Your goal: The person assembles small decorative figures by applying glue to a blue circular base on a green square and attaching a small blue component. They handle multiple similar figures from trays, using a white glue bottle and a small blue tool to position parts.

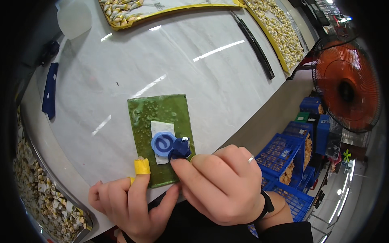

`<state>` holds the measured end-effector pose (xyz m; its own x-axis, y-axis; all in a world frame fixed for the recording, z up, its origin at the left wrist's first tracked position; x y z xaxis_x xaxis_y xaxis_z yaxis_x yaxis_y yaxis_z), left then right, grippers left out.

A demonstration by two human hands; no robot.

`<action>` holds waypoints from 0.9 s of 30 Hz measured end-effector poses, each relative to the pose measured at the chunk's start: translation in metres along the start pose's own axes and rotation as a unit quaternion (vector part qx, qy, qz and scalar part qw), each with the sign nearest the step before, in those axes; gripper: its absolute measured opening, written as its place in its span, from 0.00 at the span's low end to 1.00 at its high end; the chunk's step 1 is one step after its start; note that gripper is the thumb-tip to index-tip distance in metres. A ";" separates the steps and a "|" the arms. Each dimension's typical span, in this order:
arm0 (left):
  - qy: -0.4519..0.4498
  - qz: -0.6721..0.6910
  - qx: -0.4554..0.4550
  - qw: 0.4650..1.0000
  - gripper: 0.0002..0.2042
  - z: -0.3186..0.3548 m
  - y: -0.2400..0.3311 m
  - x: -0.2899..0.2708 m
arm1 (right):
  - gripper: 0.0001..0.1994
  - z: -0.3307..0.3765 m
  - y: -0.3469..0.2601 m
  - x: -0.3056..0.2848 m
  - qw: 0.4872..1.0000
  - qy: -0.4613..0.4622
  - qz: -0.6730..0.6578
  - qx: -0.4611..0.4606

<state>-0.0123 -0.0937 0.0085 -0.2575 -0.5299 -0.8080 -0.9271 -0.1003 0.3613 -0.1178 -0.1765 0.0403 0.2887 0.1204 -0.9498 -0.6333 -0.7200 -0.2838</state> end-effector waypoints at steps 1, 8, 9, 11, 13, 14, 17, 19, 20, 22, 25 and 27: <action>-0.021 0.005 -0.001 1.000 0.18 0.002 0.000 0.001 | 0.19 0.000 0.004 -0.001 1.000 0.018 -0.021 0.003; -0.015 0.021 -0.002 1.000 0.16 0.003 -0.001 0.002 | 0.17 0.001 0.018 -0.006 0.989 0.092 -0.108 0.041; 0.005 0.014 0.002 1.000 0.18 0.000 -0.002 0.000 | 0.16 -0.001 0.017 -0.005 0.989 0.096 -0.103 0.041; -0.001 0.013 -0.001 1.000 0.17 -0.001 -0.002 0.000 | 0.16 -0.001 0.014 -0.005 0.991 0.095 -0.091 0.037; -0.004 0.012 -0.006 1.000 0.17 -0.001 -0.002 -0.001 | 0.15 0.001 0.007 -0.005 0.993 0.084 -0.080 0.028; -0.004 0.012 -0.008 1.000 0.17 -0.001 -0.002 -0.001 | 0.15 0.000 0.007 -0.003 0.994 0.079 -0.066 0.031; 0.090 0.009 0.050 0.995 0.16 0.009 -0.007 0.008 | 0.15 -0.003 0.009 0.001 0.995 0.087 -0.025 0.045; 0.126 0.000 0.094 0.988 0.15 0.015 -0.010 0.011 | 0.15 -0.004 0.009 0.002 0.995 0.087 -0.015 0.051; 0.116 -0.005 0.107 0.987 0.15 0.017 -0.010 0.012 | 0.15 -0.005 0.009 0.001 0.995 0.088 -0.010 0.055; 0.110 -0.011 0.107 0.988 0.15 0.017 -0.009 0.011 | 0.15 -0.007 0.007 0.000 0.996 0.078 -0.004 0.050; 0.116 -0.008 0.083 0.990 0.15 0.011 -0.006 0.009 | 0.14 -0.008 0.007 0.000 0.997 0.057 -0.002 0.049; 0.118 -0.005 0.079 0.990 0.14 0.012 -0.006 0.009 | 0.14 -0.010 0.006 0.000 0.998 0.044 -0.003 0.048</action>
<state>-0.0127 -0.0880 -0.0065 -0.1940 -0.7127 -0.6742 -0.9651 0.0153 0.2614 -0.1149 -0.1876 0.0403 0.3522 0.0604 -0.9340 -0.6966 -0.6496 -0.3047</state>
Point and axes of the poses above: each hand's wrist, its own z-axis away from the middle knuckle, its own x-axis out of the palm, y = z × x, the point moved 6 cm from there along -z, towards the middle knuckle, and after that the axes turned 8 degrees about x, right-handed, at the moved point
